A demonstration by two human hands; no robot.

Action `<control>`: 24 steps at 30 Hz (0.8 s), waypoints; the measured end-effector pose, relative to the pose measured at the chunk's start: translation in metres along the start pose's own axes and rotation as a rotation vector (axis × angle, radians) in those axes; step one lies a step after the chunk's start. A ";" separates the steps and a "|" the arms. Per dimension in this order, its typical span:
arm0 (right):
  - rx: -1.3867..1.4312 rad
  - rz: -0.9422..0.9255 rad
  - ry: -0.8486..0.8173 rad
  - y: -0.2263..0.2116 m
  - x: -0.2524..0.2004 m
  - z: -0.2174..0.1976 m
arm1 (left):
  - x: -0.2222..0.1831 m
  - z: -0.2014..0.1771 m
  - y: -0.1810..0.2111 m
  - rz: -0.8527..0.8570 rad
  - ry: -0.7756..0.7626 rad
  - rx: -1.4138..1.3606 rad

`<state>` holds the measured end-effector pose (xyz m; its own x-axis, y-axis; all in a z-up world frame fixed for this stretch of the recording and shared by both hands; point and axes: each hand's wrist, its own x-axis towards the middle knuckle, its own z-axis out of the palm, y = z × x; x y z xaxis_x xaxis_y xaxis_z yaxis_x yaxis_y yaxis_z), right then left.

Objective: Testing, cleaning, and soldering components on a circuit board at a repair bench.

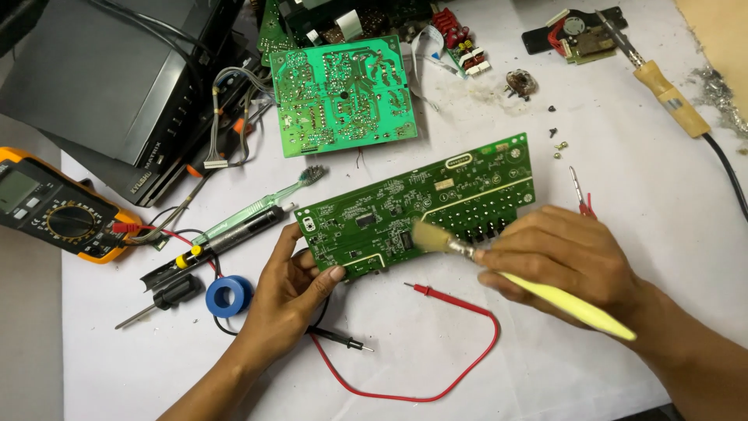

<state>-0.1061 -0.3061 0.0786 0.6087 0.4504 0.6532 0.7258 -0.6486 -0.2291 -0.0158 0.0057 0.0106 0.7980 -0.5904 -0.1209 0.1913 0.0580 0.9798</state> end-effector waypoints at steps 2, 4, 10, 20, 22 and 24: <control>0.020 0.146 0.016 0.004 -0.003 -0.011 | 0.001 0.001 0.004 -0.001 -0.013 -0.018; 0.042 0.289 0.030 0.010 -0.016 -0.025 | 0.000 -0.001 0.003 0.000 -0.022 -0.035; -0.312 0.673 0.107 0.022 -0.037 -0.049 | 0.001 -0.004 -0.001 -0.104 0.052 0.019; -0.175 0.414 0.154 0.009 -0.014 -0.030 | 0.002 -0.008 -0.009 -0.090 0.033 -0.021; -0.160 0.434 0.176 0.014 -0.021 -0.028 | 0.002 -0.008 -0.010 -0.127 0.067 -0.004; -0.181 0.352 0.204 0.018 -0.028 -0.026 | 0.003 -0.007 -0.007 -0.070 0.017 -0.032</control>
<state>-0.1180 -0.3458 0.0749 0.7195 0.0643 0.6915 0.4070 -0.8458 -0.3448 -0.0112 0.0090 0.0027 0.7912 -0.5806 -0.1921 0.2651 0.0425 0.9633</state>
